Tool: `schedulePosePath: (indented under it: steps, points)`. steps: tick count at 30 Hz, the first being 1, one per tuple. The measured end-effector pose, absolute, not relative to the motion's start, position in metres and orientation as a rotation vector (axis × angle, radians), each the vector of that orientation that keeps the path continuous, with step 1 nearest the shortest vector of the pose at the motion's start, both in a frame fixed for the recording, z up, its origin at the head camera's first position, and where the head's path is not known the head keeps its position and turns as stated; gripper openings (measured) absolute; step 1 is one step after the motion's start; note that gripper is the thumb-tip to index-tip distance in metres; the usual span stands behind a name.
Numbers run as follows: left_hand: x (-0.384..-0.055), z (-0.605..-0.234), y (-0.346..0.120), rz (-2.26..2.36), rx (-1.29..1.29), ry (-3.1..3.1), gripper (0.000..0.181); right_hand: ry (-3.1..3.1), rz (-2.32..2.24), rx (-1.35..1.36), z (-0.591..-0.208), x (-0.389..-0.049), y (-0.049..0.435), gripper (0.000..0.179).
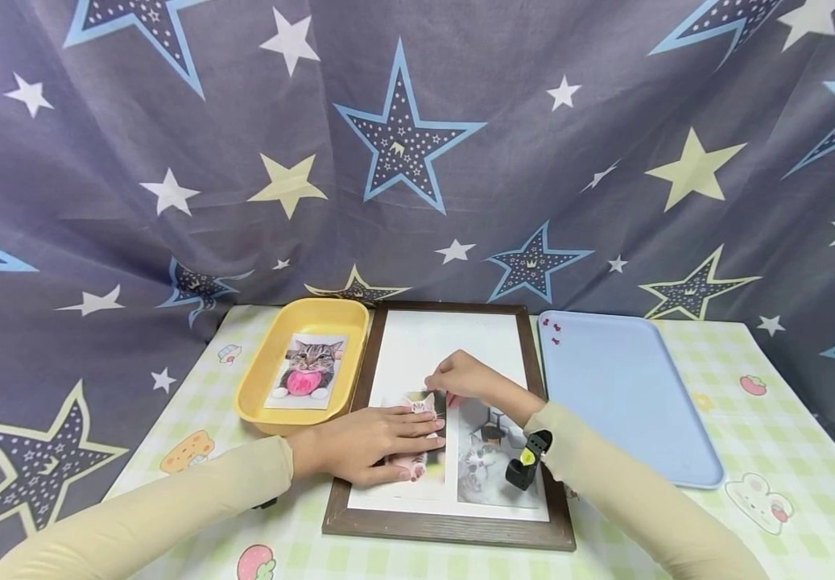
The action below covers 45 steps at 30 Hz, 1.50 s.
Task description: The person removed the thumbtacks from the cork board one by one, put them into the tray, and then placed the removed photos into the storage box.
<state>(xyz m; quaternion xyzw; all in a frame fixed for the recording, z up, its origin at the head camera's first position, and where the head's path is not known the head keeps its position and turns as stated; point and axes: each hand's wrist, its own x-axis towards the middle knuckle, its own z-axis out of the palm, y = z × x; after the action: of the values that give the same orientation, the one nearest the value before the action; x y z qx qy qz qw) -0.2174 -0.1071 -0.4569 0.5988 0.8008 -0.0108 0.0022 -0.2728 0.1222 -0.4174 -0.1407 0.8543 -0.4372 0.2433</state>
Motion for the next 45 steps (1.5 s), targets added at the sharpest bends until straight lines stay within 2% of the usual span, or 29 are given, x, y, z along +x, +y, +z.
schedulePosePath:
  steps: [12,31,45]
  points:
    - [-0.216,-0.459,-0.108,-0.056,1.886,2.508,0.058,2.208,-1.281,-0.317,-0.420,-0.271,0.132,0.031]
    - [-0.214,-0.461,-0.108,-0.074,1.891,2.538,0.058,2.069,-1.313,-0.222,-0.422,-0.269,0.138,0.019]
    - [-0.214,-0.460,-0.108,-0.091,1.905,2.538,0.058,2.053,-1.321,-0.222,-0.423,-0.268,0.140,0.019]
